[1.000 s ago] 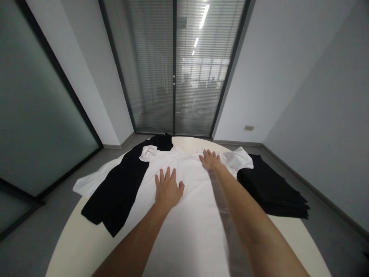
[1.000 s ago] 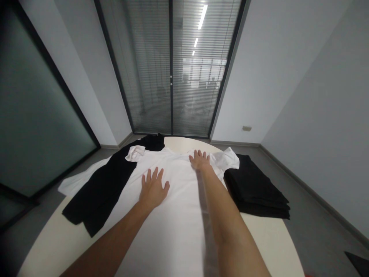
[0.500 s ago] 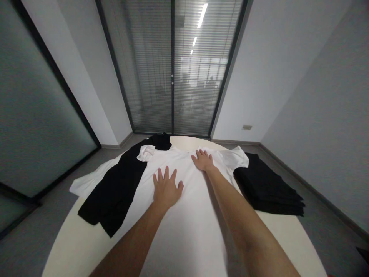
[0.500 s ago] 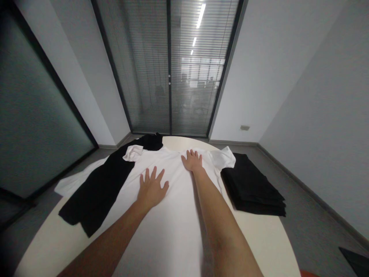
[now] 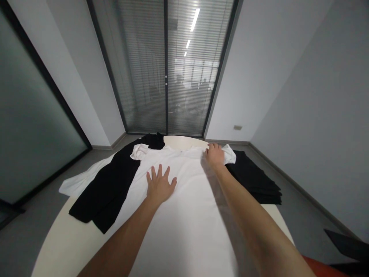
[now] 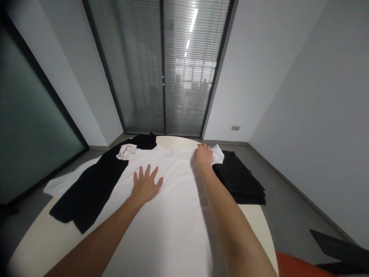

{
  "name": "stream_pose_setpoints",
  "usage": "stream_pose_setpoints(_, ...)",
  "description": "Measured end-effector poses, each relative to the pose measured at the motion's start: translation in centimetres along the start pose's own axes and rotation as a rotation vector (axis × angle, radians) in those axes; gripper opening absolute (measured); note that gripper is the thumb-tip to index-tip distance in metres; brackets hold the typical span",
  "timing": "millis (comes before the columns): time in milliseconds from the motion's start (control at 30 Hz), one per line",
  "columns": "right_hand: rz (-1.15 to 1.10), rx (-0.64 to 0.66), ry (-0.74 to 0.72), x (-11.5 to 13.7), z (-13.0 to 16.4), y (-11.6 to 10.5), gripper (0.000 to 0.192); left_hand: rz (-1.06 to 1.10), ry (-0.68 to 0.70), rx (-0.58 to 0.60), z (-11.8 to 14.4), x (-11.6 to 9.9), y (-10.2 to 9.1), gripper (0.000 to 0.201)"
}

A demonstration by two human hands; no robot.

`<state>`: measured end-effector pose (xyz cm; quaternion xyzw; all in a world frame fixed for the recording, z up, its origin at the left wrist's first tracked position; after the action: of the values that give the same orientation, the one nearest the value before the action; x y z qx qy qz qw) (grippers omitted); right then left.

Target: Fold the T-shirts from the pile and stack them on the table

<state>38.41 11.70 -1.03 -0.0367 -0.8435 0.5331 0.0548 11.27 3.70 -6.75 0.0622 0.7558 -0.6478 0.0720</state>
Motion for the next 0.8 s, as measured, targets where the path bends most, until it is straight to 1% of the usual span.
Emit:
stream_pose_setpoints(67, 0.06, -0.04, 0.139, -2.4, -0.2, -1.7, 0.037, -0.003, -0.004, 0.008, 0.0, 0.1, 0.0, 0.066)
stream_pose_setpoints(133, 0.07, -0.033, 0.283, -5.1, -0.3, -2.6, 0.04, -0.001, -0.008, 0.018, 0.0, 0.1, 0.1, 0.066)
stream_pose_setpoints(233, -0.044, 0.083, 0.49, -8.8, 0.2, -2.5, 0.053, 0.005, -0.007, 0.02, 0.0, 0.2, 0.3, 0.066)
stream_pose_setpoints(300, -0.139, 0.145, 0.557, -10.4, 0.6, -2.0, 0.055, 0.004, -0.007, 0.017, 0.0, 0.2, 0.3, 0.066)
stream_pose_setpoints(333, -0.172, 0.157, 0.565, -10.8, 0.7, -1.8, 0.053, 0.002, -0.009, 0.017, 0.0, 0.2, 0.3, 0.066)
stream_pose_setpoints(433, -0.234, 0.142, 0.551, -11.2, 0.8, -1.6, 0.04, -0.004, -0.012, 0.022, 0.0, 0.1, 0.2, 0.066)
stream_pose_setpoints(500, -0.277, 0.122, 0.55, -11.0, 0.6, -1.7, 0.037, -0.006, -0.007, 0.026, 0.0, 0.1, 0.1, 0.066)
stream_pose_setpoints(667, -0.331, 0.037, 0.499, -9.5, 0.1, -2.6, 0.042, -0.004, 0.005, 0.007, 0.0, 0.2, 0.3, 0.066)
stream_pose_setpoints(800, -0.271, -0.003, 0.403, -7.1, 0.6, -3.5, 0.043, -0.007, 0.012, -0.006, -0.1, 0.3, 0.6, 0.066)
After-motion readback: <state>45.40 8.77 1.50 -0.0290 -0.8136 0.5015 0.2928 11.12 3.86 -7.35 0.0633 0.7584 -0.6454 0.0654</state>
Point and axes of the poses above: each hand's wrist, its own z-axis away from the middle knuckle, its own y-axis out of the palm, x = y × z, the point moved 4 cm from there along -z, towards the middle knuckle, and after that the axes turned 9 degrees about -y, right-handed, at the moved point
